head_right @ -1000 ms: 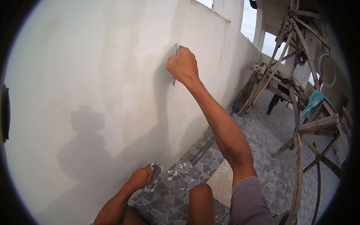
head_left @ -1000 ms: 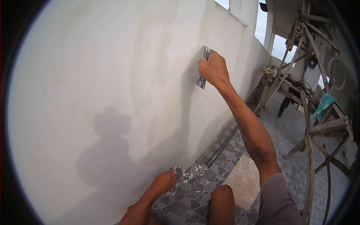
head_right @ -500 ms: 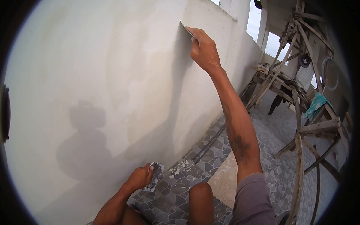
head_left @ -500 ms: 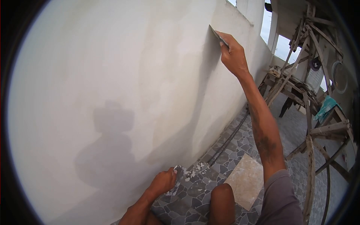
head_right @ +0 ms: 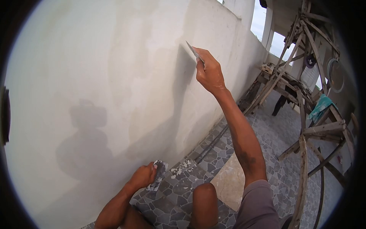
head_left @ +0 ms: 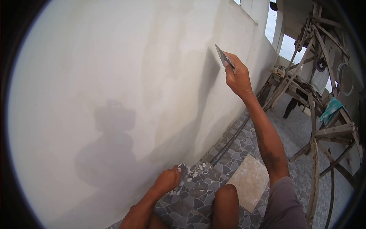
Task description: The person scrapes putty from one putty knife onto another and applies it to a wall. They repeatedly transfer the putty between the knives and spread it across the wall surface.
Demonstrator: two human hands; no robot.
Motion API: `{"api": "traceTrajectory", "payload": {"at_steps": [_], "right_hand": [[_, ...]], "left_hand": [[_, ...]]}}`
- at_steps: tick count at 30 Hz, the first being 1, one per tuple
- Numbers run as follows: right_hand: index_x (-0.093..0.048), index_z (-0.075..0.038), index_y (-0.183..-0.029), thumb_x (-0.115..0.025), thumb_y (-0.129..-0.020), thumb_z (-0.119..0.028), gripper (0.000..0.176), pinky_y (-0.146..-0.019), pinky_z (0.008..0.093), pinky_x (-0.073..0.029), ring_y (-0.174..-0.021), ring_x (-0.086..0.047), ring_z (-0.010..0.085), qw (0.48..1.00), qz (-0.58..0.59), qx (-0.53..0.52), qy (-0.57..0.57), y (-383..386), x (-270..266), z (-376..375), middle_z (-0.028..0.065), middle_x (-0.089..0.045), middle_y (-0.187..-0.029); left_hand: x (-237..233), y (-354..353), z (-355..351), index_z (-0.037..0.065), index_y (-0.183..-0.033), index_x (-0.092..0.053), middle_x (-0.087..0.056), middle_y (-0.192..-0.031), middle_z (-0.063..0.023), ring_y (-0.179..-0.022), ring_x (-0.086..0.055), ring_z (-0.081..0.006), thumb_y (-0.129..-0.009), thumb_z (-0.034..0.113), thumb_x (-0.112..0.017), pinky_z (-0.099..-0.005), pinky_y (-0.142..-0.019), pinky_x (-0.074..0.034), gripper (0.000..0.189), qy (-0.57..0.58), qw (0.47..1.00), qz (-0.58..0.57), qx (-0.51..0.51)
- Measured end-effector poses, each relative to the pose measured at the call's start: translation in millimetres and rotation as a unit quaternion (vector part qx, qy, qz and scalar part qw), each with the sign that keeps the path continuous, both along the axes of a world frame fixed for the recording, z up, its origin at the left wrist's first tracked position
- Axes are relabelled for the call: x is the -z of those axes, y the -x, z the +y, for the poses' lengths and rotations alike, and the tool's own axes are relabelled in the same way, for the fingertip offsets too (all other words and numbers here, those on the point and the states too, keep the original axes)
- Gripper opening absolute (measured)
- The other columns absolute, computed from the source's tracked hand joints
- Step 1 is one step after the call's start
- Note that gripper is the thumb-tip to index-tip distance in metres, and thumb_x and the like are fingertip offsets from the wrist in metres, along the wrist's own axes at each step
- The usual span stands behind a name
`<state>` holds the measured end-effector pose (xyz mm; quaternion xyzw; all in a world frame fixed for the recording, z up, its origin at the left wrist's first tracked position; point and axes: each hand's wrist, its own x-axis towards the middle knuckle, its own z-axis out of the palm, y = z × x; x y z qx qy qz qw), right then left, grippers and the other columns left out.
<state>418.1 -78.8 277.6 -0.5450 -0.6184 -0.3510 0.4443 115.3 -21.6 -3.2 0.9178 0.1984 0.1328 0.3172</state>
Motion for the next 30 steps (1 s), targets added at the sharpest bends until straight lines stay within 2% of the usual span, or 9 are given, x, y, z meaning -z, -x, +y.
{"api": "traceTrajectory", "payload": {"at_steps": [2,6,9,12,18,21,24,27,30], "right_hand": [[-0.062,-0.002,-0.128,-0.05,-0.094,0.004,0.036,-0.086,0.0335,-0.052,-0.098,-0.068,0.0245,0.997,0.064,0.03,-0.034,-2.6,-15.2,2.5,0.0149,-0.067,-0.121],[-0.059,0.0,-0.131,-0.053,-0.097,-0.007,0.035,-0.087,0.0324,-0.05,-0.088,-0.066,0.0207,0.997,0.031,0.024,-0.07,-2.5,-52.0,12.9,0.0172,-0.071,-0.101],[-0.059,0.001,-0.131,-0.053,-0.096,-0.007,0.036,-0.087,0.0346,-0.051,-0.089,-0.066,0.0221,0.997,0.037,0.067,-0.029,13.6,-67.2,15.9,0.0165,-0.07,-0.107],[-0.062,0.0,-0.129,-0.048,-0.09,0.002,0.041,-0.088,0.0362,-0.052,-0.099,-0.065,0.0299,0.992,-0.003,0.112,-0.05,15.1,-61.7,33.1,0.0165,-0.063,-0.122],[-0.062,0.0,-0.129,-0.049,-0.089,0.004,0.042,-0.086,0.0363,-0.052,-0.1,-0.066,0.03,0.993,-0.035,0.098,-0.05,27.9,-33.9,38.8,0.0156,-0.064,-0.119],[-0.063,-0.001,-0.128,-0.05,-0.091,0.005,0.04,-0.084,0.0341,-0.053,-0.099,-0.066,0.027,1.0,-0.029,0.004,0.005,29.1,-23.2,20.7,0.0146,-0.065,-0.12],[-0.062,-0.005,-0.131,-0.052,-0.096,-0.001,0.037,-0.082,0.0282,-0.05,-0.093,-0.062,0.0158,0.994,-0.018,-0.035,0.105,17.7,-32.2,0.2,0.0098,-0.068,-0.109],[-0.061,-0.005,-0.131,-0.052,-0.097,-0.002,0.035,-0.083,0.0272,-0.049,-0.091,-0.06,0.0143,1.0,0.019,0.015,0.014,7.5,-46.4,1.6,0.0093,-0.069,-0.105],[-0.062,-0.003,-0.13,-0.049,-0.096,0.0,0.037,-0.087,0.0313,-0.052,-0.104,-0.065,0.0225,0.999,0.03,0.045,0.006,-8.0,-57.8,10.0,0.0118,-0.066,-0.121]], "left_hand": [[2.7,0.8,1.1,-0.005,-0.104,-0.055,-0.062,-0.069,-0.0304,-0.068,-0.061,-0.0515,-0.105,0.027,-0.04,-0.0594,-0.068,-0.047,0.035,-0.003,1.0,-0.001,-0.002],[11.1,4.3,7.5,-0.005,-0.105,-0.055,-0.061,-0.068,-0.0302,-0.068,-0.061,-0.051,-0.105,0.027,-0.04,-0.0591,-0.068,-0.046,0.036,-0.003,1.0,-0.013,0.002],[6.9,8.5,8.0,-0.005,-0.105,-0.055,-0.062,-0.069,-0.0299,-0.069,-0.061,-0.0509,-0.105,0.027,-0.04,-0.0587,-0.067,-0.047,0.035,0.003,1.0,-0.004,-0.004],[-1.0,12.9,5.7,-0.005,-0.105,-0.055,-0.062,-0.068,-0.0294,-0.068,-0.061,-0.0511,-0.105,0.027,-0.04,-0.0586,-0.066,-0.047,0.035,-0.001,1.0,0.004,-0.006],[-6.1,14.3,2.8,-0.004,-0.104,-0.055,-0.062,-0.067,-0.0291,-0.066,-0.06,-0.0516,-0.105,0.026,-0.041,-0.0588,-0.065,-0.047,0.033,0.001,1.0,-0.008,0.002],[-5.4,10.5,3.2,-0.004,-0.104,-0.054,-0.061,-0.067,-0.0293,-0.066,-0.06,-0.0512,-0.104,0.025,-0.042,-0.0587,-0.066,-0.047,0.032,-0.004,1.0,-0.017,0.007],[2.3,4.7,5.1,-0.004,-0.104,-0.054,-0.061,-0.067,-0.0294,-0.066,-0.06,-0.0512,-0.104,0.025,-0.042,-0.0589,-0.065,-0.047,0.032,-0.003,0.999,-0.034,0.015],[2.2,4.5,3.8,-0.004,-0.104,-0.054,-0.061,-0.068,-0.0295,-0.068,-0.06,-0.0513,-0.104,0.025,-0.042,-0.059,-0.066,-0.047,0.032,0.0,1.0,-0.022,0.002],[2.6,7.9,4.1,-0.004,-0.104,-0.054,-0.061,-0.068,-0.0295,-0.068,-0.06,-0.0515,-0.104,0.026,-0.041,-0.0593,-0.067,-0.046,0.032,0.001,1.0,-0.007,-0.015]]}}
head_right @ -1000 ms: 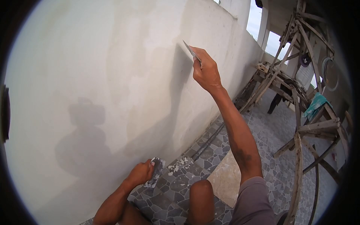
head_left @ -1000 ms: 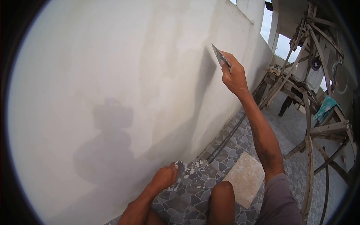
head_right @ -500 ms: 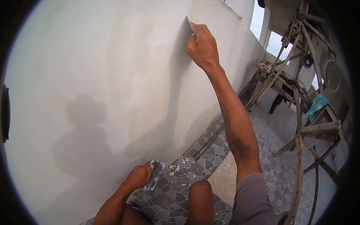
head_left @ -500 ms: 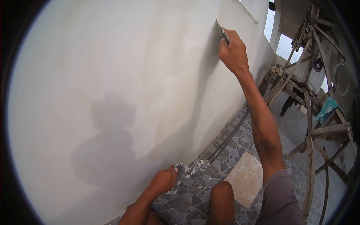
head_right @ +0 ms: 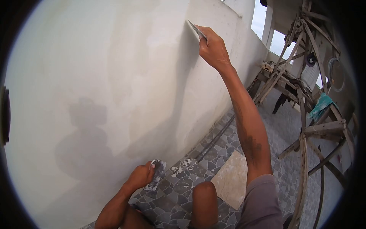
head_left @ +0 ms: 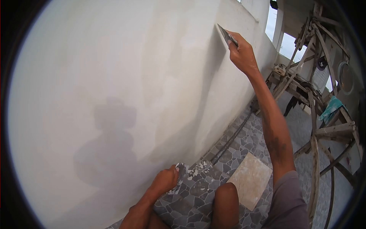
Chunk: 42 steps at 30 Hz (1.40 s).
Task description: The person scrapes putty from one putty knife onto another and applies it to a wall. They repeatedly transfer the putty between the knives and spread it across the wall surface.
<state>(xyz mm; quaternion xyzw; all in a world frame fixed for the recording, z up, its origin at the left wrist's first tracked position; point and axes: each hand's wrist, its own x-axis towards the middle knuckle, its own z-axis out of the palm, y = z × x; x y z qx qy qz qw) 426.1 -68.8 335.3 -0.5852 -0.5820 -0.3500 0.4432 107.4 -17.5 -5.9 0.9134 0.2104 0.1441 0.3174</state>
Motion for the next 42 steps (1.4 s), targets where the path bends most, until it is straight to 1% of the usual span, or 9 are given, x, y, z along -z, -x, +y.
{"api": "traceTrajectory", "payload": {"at_steps": [7,14,20,24,27,28,31,34,42], "right_hand": [[-0.06,-0.007,-0.133,-0.049,-0.095,0.006,0.042,-0.094,0.032,-0.051,-0.113,-0.065,0.0234,0.997,-0.065,-0.037,-0.011,-10.4,28.0,11.6,0.0106,-0.064,-0.128],[-0.058,-0.011,-0.136,-0.051,-0.076,0.019,0.067,-0.095,0.0361,-0.054,-0.121,-0.058,0.0277,0.994,-0.104,-0.042,0.005,7.4,84.6,9.2,0.009,-0.061,-0.132],[-0.059,-0.009,-0.135,-0.05,-0.084,0.014,0.056,-0.095,0.0354,-0.053,-0.117,-0.061,0.0282,0.987,-0.082,-0.066,0.12,11.7,90.0,-17.0,0.0098,-0.063,-0.13],[-0.061,-0.002,-0.131,-0.047,-0.094,0.006,0.04,-0.094,0.0332,-0.05,-0.105,-0.067,0.0267,0.997,0.053,-0.05,0.003,9.1,70.4,-13.0,0.013,-0.067,-0.123],[-0.059,-0.004,-0.132,-0.052,-0.097,-0.003,0.035,-0.079,0.0285,-0.05,-0.083,-0.061,0.0145,0.998,0.04,-0.017,-0.035,-1.6,53.8,0.6,0.0118,-0.069,-0.105],[-0.059,-0.002,-0.131,-0.054,-0.096,-0.006,0.035,-0.074,0.0306,-0.05,-0.078,-0.062,0.0158,0.997,0.073,-0.008,-0.033,1.1,49.4,2.5,0.0143,-0.069,-0.098],[-0.06,0.001,-0.129,-0.049,-0.093,-0.003,0.038,-0.088,0.0363,-0.051,-0.097,-0.064,0.0303,0.993,0.114,0.02,0.02,21.5,41.8,5.1,0.018,-0.062,-0.12],[-0.059,0.004,-0.128,-0.049,-0.091,-0.002,0.039,-0.084,0.038,-0.051,-0.091,-0.063,0.0312,0.993,0.108,0.049,0.011,32.3,44.1,14.0,0.0183,-0.06,-0.114],[-0.054,0.009,-0.128,-0.056,-0.074,0.007,0.054,-0.073,0.0402,-0.055,-0.099,-0.054,0.0331,0.982,-0.134,0.118,-0.059,44.4,87.1,48.3,0.017,-0.053,-0.112]], "left_hand": [[-13.1,13.4,-1.6,-0.004,-0.105,-0.054,-0.062,-0.068,-0.0298,-0.068,-0.061,-0.0511,-0.105,0.025,-0.042,-0.0597,-0.067,-0.047,0.032,0.004,1.0,0.006,0.004],[-5.0,7.8,0.2,-0.004,-0.105,-0.055,-0.061,-0.067,-0.0293,-0.067,-0.06,-0.0509,-0.105,0.026,-0.041,-0.0593,-0.067,-0.045,0.033,0.007,1.0,-0.021,0.003],[1.0,-1.7,0.0,-0.005,-0.103,-0.054,-0.062,-0.07,-0.0308,-0.071,-0.061,-0.0524,-0.104,0.026,-0.042,-0.0598,-0.069,-0.048,0.034,0.003,1.0,-0.01,0.001],[-0.9,-2.1,1.3,-0.006,-0.104,-0.055,-0.063,-0.073,-0.0322,-0.073,-0.063,-0.0528,-0.104,0.026,-0.042,-0.0605,-0.071,-0.049,0.034,0.007,1.0,0.009,-0.002],[-5.0,0.2,2.6,-0.007,-0.106,-0.055,-0.064,-0.073,-0.0324,-0.073,-0.063,-0.0528,-0.104,0.026,-0.042,-0.0602,-0.071,-0.049,0.035,0.01,1.0,0.014,-0.004],[-4.1,0.6,3.7,-0.007,-0.107,-0.055,-0.064,-0.073,-0.0323,-0.073,-0.063,-0.0529,-0.104,0.026,-0.042,-0.0602,-0.071,-0.049,0.035,0.009,1.0,0.012,-0.004],[-2.3,1.8,6.1,-0.007,-0.108,-0.054,-0.064,-0.073,-0.0321,-0.073,-0.063,-0.053,-0.104,0.026,-0.041,-0.06,-0.071,-0.049,0.036,0.01,1.0,0.008,-0.002],[-3.7,3.6,7.0,-0.006,-0.107,-0.055,-0.063,-0.072,-0.0315,-0.073,-0.062,-0.0527,-0.105,0.026,-0.041,-0.0594,-0.071,-0.048,0.035,0.017,1.0,0.004,-0.003],[-10.3,-6.2,-1.8,-0.006,-0.106,-0.054,-0.064,-0.072,-0.0317,-0.071,-0.063,-0.052,-0.104,0.026,-0.042,-0.0602,-0.07,-0.048,0.034,0.024,0.999,-0.01,0.026]]}}
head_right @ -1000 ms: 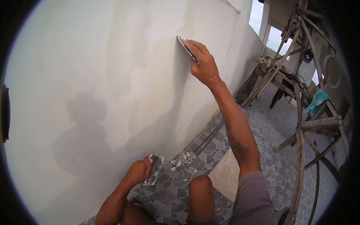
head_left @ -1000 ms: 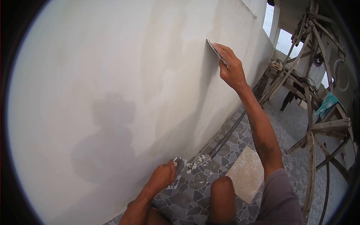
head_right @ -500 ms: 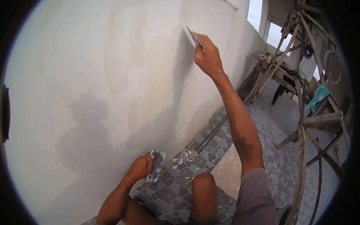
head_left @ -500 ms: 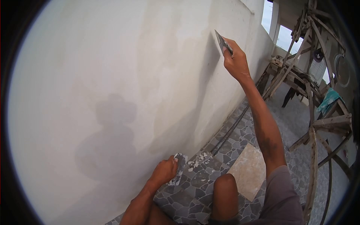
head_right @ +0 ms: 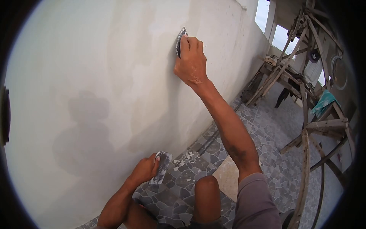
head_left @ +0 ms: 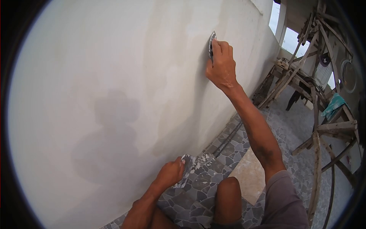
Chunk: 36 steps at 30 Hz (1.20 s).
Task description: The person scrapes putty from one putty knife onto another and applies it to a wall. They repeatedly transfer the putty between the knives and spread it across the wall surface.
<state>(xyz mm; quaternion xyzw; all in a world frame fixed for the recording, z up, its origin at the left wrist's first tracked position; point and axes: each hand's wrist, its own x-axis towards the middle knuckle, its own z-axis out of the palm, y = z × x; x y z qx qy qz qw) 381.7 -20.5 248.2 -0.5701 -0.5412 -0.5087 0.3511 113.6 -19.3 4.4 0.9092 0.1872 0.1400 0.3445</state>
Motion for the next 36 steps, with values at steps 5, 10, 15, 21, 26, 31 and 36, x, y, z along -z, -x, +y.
{"api": "traceTrajectory", "payload": {"at_steps": [5,10,15,21,26,31,36], "right_hand": [[-0.052,0.012,-0.128,-0.056,-0.074,0.012,0.054,-0.074,0.0362,-0.056,-0.096,-0.059,0.0303,0.987,-0.01,-0.136,0.089,-6.6,4.7,-38.0,0.0181,-0.055,-0.116],[-0.058,0.013,-0.112,-0.049,-0.084,-0.013,0.039,-0.072,0.0408,-0.052,-0.069,-0.062,0.0268,0.922,0.379,-0.061,0.051,-16.0,-35.0,-40.9,0.0187,-0.062,-0.077],[-0.06,0.011,-0.111,-0.05,-0.085,-0.012,0.036,-0.072,0.037,-0.052,-0.07,-0.062,0.025,0.911,0.393,-0.047,0.111,8.3,-51.8,-37.7,0.019,-0.064,-0.08],[-0.062,0.002,-0.124,-0.052,-0.094,-0.012,0.035,-0.076,0.0351,-0.052,-0.079,-0.065,0.022,0.945,0.27,-0.172,0.076,-5.0,-31.4,-54.7,0.0173,-0.069,-0.094],[-0.063,-0.005,-0.127,-0.051,-0.095,-0.009,0.034,-0.081,0.033,-0.051,-0.086,-0.066,0.0222,0.961,0.246,-0.129,0.006,-28.1,-55.5,-37.3,0.0137,-0.071,-0.106],[-0.063,-0.007,-0.128,-0.05,-0.093,0.003,0.039,-0.085,0.0343,-0.053,-0.1,-0.067,0.0257,0.977,0.15,-0.152,0.03,-34.5,-46.0,-33.6,0.0101,-0.066,-0.123],[-0.061,-0.008,-0.131,-0.051,-0.089,0.01,0.047,-0.085,0.0343,-0.054,-0.105,-0.067,0.0262,0.974,0.083,-0.169,0.126,-20.8,-12.7,-50.0,0.0085,-0.064,-0.126]], "left_hand": [[6.9,-8.9,-1.7,-0.006,-0.105,-0.054,-0.063,-0.071,-0.0315,-0.069,-0.062,-0.0522,-0.104,0.025,-0.042,-0.0605,-0.069,-0.048,0.033,-0.011,1.0,-0.001,0.001],[6.8,-6.8,-2.3,-0.007,-0.106,-0.054,-0.063,-0.07,-0.0316,-0.07,-0.062,-0.0524,-0.104,0.025,-0.042,-0.0599,-0.07,-0.049,0.034,-0.018,1.0,0.01,-0.006],[12.4,-0.6,3.4,-0.007,-0.107,-0.055,-0.063,-0.071,-0.0316,-0.071,-0.062,-0.0524,-0.104,0.025,-0.042,-0.0594,-0.071,-0.049,0.034,-0.015,1.0,0.006,-0.02],[9.9,0.3,5.3,-0.006,-0.106,-0.054,-0.063,-0.072,-0.032,-0.072,-0.062,-0.0533,-0.104,0.025,-0.042,-0.06,-0.07,-0.048,0.033,-0.011,1.0,0.006,-0.017],[7.8,1.0,4.2,-0.005,-0.106,-0.054,-0.063,-0.071,-0.0319,-0.071,-0.061,-0.0536,-0.104,0.025,-0.042,-0.0607,-0.07,-0.048,0.033,-0.006,1.0,-0.002,-0.022],[9.0,6.0,7.4,-0.006,-0.105,-0.056,-0.062,-0.072,-0.0305,-0.072,-0.06,-0.0527,-0.104,0.026,-0.042,-0.0591,-0.07,-0.047,0.035,0.032,0.998,-0.043,-0.033],[10.3,3.5,9.0,-0.005,-0.104,-0.057,-0.062,-0.075,-0.0291,-0.075,-0.061,-0.051,-0.104,0.027,-0.043,-0.0542,-0.071,-0.047,0.035,0.091,0.992,-0.078,-0.027]]}}
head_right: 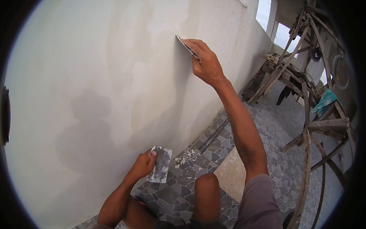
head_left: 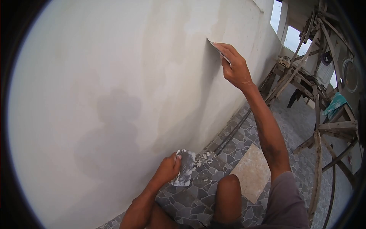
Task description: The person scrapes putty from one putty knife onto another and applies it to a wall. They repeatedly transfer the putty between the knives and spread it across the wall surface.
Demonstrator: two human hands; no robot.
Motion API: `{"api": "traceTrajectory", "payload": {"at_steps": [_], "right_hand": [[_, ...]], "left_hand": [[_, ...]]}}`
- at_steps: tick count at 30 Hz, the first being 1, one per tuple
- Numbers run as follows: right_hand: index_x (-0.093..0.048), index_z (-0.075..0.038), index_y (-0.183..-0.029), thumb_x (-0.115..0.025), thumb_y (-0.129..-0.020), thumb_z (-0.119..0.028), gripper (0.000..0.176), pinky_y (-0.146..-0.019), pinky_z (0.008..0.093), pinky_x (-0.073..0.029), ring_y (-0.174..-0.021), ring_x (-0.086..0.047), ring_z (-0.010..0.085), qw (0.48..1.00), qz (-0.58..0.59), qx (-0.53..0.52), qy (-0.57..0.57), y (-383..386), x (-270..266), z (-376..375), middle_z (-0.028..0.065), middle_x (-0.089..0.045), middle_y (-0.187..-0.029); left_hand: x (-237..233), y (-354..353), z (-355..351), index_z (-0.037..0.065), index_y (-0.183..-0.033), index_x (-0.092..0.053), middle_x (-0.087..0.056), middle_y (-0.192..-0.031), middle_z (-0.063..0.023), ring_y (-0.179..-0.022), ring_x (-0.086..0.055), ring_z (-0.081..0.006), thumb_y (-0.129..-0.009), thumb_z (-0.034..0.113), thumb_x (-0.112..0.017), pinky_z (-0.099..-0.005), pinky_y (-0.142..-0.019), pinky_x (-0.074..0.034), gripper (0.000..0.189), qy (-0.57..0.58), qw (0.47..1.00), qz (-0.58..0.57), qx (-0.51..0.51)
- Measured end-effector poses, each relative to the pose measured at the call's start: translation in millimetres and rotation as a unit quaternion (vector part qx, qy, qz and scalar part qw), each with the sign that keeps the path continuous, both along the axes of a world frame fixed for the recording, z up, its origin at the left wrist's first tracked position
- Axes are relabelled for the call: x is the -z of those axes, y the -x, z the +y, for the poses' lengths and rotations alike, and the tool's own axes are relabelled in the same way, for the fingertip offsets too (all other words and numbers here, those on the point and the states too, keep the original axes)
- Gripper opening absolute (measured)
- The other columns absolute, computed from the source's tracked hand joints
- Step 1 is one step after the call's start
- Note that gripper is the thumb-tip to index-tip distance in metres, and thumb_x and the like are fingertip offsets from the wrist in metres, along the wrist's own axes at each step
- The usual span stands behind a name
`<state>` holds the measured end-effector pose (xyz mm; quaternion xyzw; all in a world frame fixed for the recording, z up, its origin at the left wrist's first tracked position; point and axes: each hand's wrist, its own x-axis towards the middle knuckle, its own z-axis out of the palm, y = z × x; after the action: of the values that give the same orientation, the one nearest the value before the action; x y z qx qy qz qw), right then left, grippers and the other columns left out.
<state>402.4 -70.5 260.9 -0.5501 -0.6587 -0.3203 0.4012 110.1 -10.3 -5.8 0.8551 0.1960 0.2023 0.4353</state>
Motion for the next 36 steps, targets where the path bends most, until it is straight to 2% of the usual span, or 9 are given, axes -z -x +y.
{"api": "traceTrajectory", "payload": {"at_steps": [3,6,9,16,18,22,26,34,36], "right_hand": [[-0.062,-0.007,-0.13,-0.05,-0.091,0.009,0.044,-0.085,0.0335,-0.054,-0.103,-0.067,0.0245,1.0,-0.014,-0.004,-0.012,-11.6,-3.1,-4.6,0.0086,-0.065,-0.125],[-0.064,-0.007,-0.128,-0.049,-0.094,0.005,0.04,-0.088,0.0329,-0.053,-0.102,-0.068,0.0241,0.992,0.094,0.036,-0.072,-23.4,-25.5,-3.0,0.0097,-0.067,-0.121],[-0.062,-0.008,-0.132,-0.053,-0.098,-0.003,0.035,-0.08,0.0267,-0.05,-0.082,-0.059,0.0118,0.989,0.031,0.051,-0.133,-51.6,-49.0,9.8,0.0049,-0.069,-0.108],[-0.063,-0.011,-0.131,-0.052,-0.097,-0.001,0.038,-0.086,0.029,-0.052,-0.098,-0.064,0.0167,0.99,-0.032,0.036,-0.132,-59.6,-67.0,25.4,0.0073,-0.068,-0.12],[-0.063,-0.01,-0.13,-0.051,-0.093,0.005,0.042,-0.09,0.0322,-0.054,-0.106,-0.068,0.0251,0.993,-0.024,0.041,-0.109,-51.5,-53.1,21.1,0.0093,-0.066,-0.124],[-0.062,-0.011,-0.132,-0.052,-0.088,0.012,0.051,-0.083,0.0324,-0.056,-0.102,-0.068,0.0249,0.996,-0.043,0.013,-0.081,-37.8,-21.3,18.2,0.0087,-0.065,-0.125],[-0.058,-0.011,-0.136,-0.051,-0.083,0.018,0.061,-0.095,0.035,-0.053,-0.118,-0.062,0.0265,1.0,-0.014,0.007,-0.023,-19.3,25.7,7.9,0.0088,-0.06,-0.131],[-0.058,-0.009,-0.135,-0.06,-0.076,0.014,0.064,-0.098,0.039,-0.052,-0.118,-0.059,0.0311,1.0,-0.014,-0.001,-0.026,3.6,108.0,8.4,0.0114,-0.059,-0.132],[-0.056,-0.01,-0.138,-0.055,-0.072,0.019,0.073,-0.101,0.0382,-0.051,-0.123,-0.057,0.0307,1.0,-0.015,-0.018,0.015,6.3,126.7,2.6,0.0115,-0.057,-0.135]], "left_hand": [[3.9,-1.8,1.1,-0.003,-0.097,-0.055,-0.058,-0.069,-0.0179,-0.062,-0.056,-0.0287,-0.105,0.027,-0.043,-0.0417,-0.065,-0.046,0.034,0.015,0.999,-0.038,-0.007],[8.3,-1.7,5.3,-0.003,-0.1,-0.057,-0.059,-0.074,-0.0145,-0.069,-0.056,-0.0219,-0.105,0.028,-0.044,-0.0382,-0.07,-0.047,0.034,0.048,0.998,-0.027,-0.011],[13.6,-1.9,5.9,-0.002,-0.096,-0.056,-0.057,-0.071,-0.0149,-0.067,-0.055,-0.025,-0.104,0.028,-0.045,-0.0396,-0.069,-0.047,0.033,0.07,0.994,-0.08,-0.02],[3.8,3.9,9.4,-0.003,-0.1,-0.059,-0.059,-0.078,-0.0092,-0.074,-0.054,-0.0177,-0.105,0.025,-0.043,-0.0358,-0.074,-0.046,0.032,0.121,0.991,-0.059,-0.018],[-3.9,6.4,8.9,-0.004,-0.107,-0.061,-0.063,-0.086,-0.0046,-0.082,-0.056,-0.0133,-0.107,0.026,-0.043,-0.0327,-0.081,-0.047,0.035,0.153,0.987,-0.049,-0.011],[4.5,3.4,12.8,-0.004,-0.109,-0.062,-0.064,-0.086,-0.0053,-0.079,-0.056,-0.0132,-0.104,0.024,-0.048,-0.0328,-0.078,-0.048,0.032,0.216,0.974,-0.065,-0.004],[-6.6,-2.9,3.9,-0.006,-0.116,-0.062,-0.067,-0.096,-0.0057,-0.083,-0.06,-0.0119,-0.102,0.021,-0.055,-0.0305,-0.079,-0.05,0.031,0.324,0.944,-0.055,-0.016],[-18.6,-9.6,-8.9,-0.007,-0.126,-0.055,-0.067,-0.104,-0.0108,-0.088,-0.068,-0.0161,-0.099,0.014,-0.061,-0.0314,-0.077,-0.057,0.035,0.442,0.892,-0.094,-0.025],[-13.5,-12.4,-10.1,-0.007,-0.128,-0.054,-0.067,-0.104,-0.0105,-0.088,-0.068,-0.0164,-0.098,0.014,-0.06,-0.0317,-0.077,-0.058,0.037,0.473,0.874,-0.107,-0.032]]}}
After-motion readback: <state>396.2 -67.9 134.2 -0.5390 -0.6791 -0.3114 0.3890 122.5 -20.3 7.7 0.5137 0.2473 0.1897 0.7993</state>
